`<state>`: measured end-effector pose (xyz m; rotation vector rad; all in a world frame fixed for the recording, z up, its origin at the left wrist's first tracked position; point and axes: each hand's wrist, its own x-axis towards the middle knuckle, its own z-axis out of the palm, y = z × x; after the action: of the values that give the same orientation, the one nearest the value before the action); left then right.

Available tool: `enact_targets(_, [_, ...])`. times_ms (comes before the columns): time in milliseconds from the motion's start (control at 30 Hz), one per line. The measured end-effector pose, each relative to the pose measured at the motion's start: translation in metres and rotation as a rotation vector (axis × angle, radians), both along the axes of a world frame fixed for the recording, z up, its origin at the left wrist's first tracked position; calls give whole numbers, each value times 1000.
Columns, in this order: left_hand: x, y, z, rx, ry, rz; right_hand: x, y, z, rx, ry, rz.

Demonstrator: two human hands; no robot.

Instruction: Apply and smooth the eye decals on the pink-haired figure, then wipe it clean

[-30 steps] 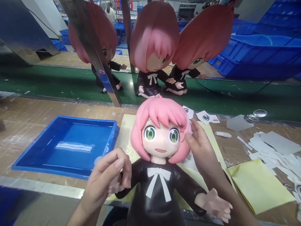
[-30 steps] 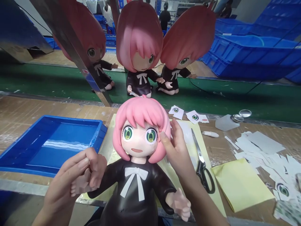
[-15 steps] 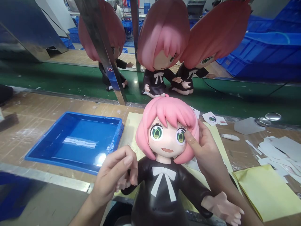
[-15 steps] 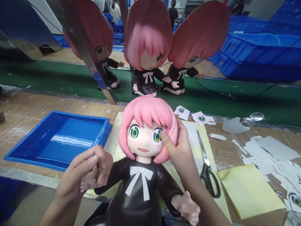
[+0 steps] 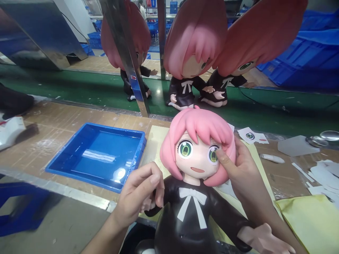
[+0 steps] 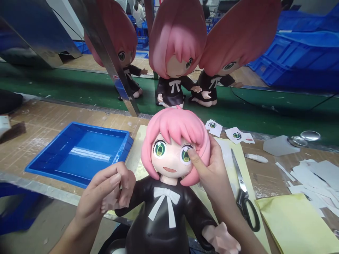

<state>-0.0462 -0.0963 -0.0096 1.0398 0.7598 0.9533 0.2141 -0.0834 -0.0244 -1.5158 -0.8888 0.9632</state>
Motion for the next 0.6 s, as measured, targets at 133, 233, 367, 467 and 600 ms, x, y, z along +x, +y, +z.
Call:
enact_targets(133, [0, 0, 1, 5, 11, 1, 0, -1, 2, -12, -40, -19])
enact_targets(233, [0, 0, 2, -11, 14, 6, -1, -1, 3, -4, -54, -16])
enact_targets(367, [0, 2, 3, -43, 1, -17, -2, -1, 3, 15, -44, -7])
enact_targets(467, [-1, 2, 4, -45, -12, -35, -2, -1, 2, 25, -29, -1])
enact_targets(600, [-2, 1, 2, -66, -31, -49, -2, -1, 4, 5, -16, -1])
